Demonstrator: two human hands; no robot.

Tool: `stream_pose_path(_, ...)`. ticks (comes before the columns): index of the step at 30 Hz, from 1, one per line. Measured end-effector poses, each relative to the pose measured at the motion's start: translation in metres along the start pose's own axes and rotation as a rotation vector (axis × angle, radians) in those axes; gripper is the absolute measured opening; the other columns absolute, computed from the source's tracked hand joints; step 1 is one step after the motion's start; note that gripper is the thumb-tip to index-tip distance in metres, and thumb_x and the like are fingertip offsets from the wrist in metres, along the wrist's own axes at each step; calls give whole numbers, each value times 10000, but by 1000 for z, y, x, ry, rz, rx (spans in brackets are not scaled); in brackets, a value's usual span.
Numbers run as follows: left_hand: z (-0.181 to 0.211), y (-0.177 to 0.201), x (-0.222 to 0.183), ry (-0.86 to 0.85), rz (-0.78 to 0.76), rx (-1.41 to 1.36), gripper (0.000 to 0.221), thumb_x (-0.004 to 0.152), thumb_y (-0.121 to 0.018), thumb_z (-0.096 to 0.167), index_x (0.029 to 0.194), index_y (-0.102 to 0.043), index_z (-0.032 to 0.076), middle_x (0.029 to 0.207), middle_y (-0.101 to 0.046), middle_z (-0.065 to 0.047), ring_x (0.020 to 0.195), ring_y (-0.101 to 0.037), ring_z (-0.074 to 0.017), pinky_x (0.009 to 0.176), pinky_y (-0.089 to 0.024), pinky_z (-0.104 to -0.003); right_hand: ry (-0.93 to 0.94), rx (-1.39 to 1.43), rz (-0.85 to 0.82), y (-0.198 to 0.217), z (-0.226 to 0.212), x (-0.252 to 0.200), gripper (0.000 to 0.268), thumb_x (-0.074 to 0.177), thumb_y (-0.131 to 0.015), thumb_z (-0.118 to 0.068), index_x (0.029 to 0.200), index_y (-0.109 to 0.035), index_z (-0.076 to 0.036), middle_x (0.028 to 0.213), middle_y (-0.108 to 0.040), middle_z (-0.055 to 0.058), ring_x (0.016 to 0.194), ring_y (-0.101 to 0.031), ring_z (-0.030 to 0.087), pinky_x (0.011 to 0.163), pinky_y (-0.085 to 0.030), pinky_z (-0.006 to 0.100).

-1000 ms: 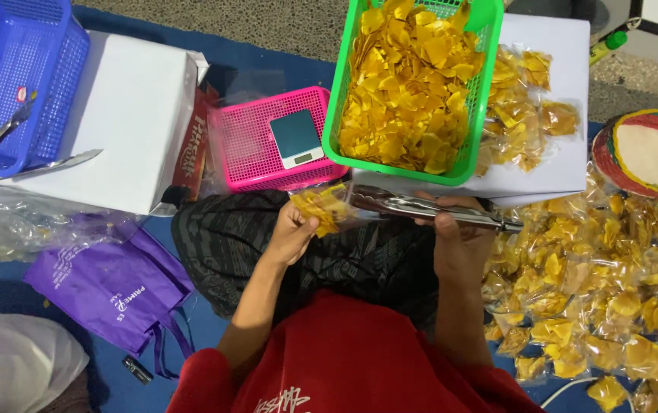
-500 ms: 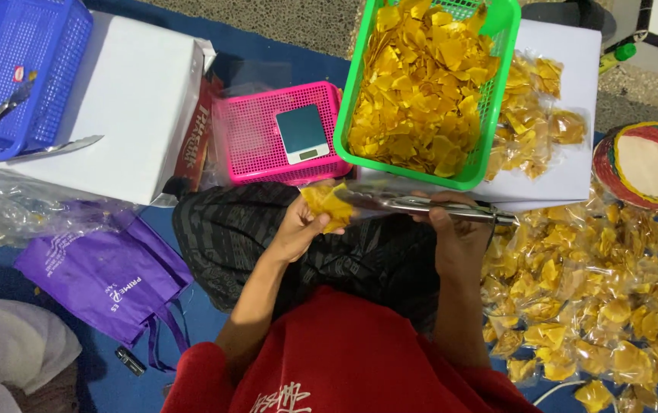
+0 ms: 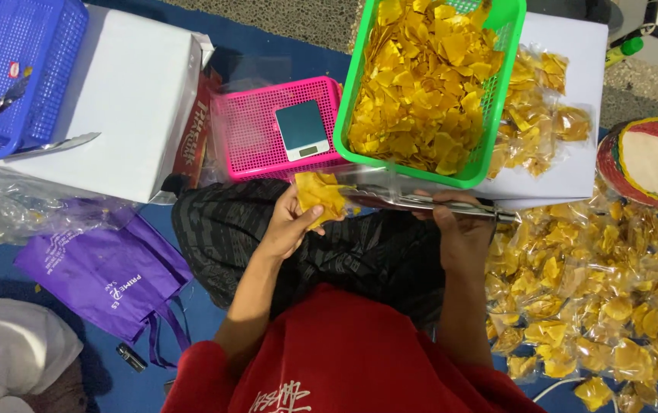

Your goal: Packing yellow chips into small plastic bags using tongs and weighing them on a scale.

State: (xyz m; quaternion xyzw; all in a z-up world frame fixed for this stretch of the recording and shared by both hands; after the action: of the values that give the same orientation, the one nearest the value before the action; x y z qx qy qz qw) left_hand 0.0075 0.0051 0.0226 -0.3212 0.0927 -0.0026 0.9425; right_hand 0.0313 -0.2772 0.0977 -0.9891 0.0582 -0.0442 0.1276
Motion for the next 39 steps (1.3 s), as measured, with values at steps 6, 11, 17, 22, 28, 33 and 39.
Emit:
stream_pose_path(6, 26, -24, -8, 15, -106, 151, 584, 872, -740, -15, 1398, -487, 0, 1064, -694, -137, 826, -744, -194, 611, -687, -385, -33, -161, -128, -1, -30, 4, 221, 900, -777, -137, 1007, -675, 27, 957, -746, 267, 801, -768, 265, 761, -666, 388)
stream_pose_path(11, 18, -13, -6, 21, -151, 176, 671, 870, -730, -39, 1473, -441, 21, 1089, -681, -141, 852, -742, -210, 622, -686, -416, -56, -157, -119, -1, -31, 4, 203, 891, -775, -123, 963, -670, 36, 952, -742, 280, 801, -765, 287, 741, -660, 394)
stream_pose_path(17, -10, 11, 1, 22, -78, 118, 605, 922, -704, 18, 1465, -438, 23, 1169, -681, -190, 920, -748, -280, 691, -678, -485, -52, 61, 42, 0, 5, -5, 230, 957, -732, -163, 1004, -635, 41, 1039, -729, 320, 841, -773, 324, 756, -691, 397)
stream_pose_path(22, -6, 13, 2, 39, -75, 103, 561, 945, -687, 32, 1447, -436, 41, 1222, -670, -179, 972, -740, -289, 734, -672, -492, -40, 83, 0, -6, 5, -10, 213, 982, -715, -166, 1021, -643, 31, 1069, -722, 330, 863, -779, 339, 760, -696, 411)
stream_pose_path(28, 6, -3, -2, 90, -110, 97, 527, 944, -694, 74, 1409, -446, 54, 1209, -676, -162, 955, -748, -274, 721, -682, -427, 5, 29, -13, -4, 8, -9, 251, 994, -704, -193, 1042, -624, 40, 1103, -707, 339, 890, -771, 336, 797, -694, 417)
stream_pose_path(33, 15, -6, -5, 107, -145, 84, 453, 958, -686, 139, 1343, -469, 40, 1156, -685, -220, 930, -753, -359, 633, -674, -363, 92, -7, -49, -1, 11, -10, 249, 948, -739, -181, 977, -629, 39, 1059, -723, 338, 803, -772, 321, 715, -677, 410)
stream_pose_path(39, 46, -23, -9, 79, -187, 95, 446, 1006, -612, 253, 1363, -438, 49, 1195, -678, -251, 964, -741, -401, 624, -672, -351, 83, 48, -64, -6, 6, -9, 250, 933, -728, -157, 988, -606, 54, 1038, -733, 323, 774, -770, 307, 709, -668, 394)
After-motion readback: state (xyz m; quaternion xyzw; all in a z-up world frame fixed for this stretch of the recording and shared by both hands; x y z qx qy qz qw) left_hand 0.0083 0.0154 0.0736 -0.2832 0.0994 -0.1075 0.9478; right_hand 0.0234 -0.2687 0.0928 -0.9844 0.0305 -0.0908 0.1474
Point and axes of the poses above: each hand's wrist, its own x-axis towards the middle knuckle, its own y-axis out of the back of the hand, z = x × y, the point moved 3 cm from there along x, towards the middle knuckle
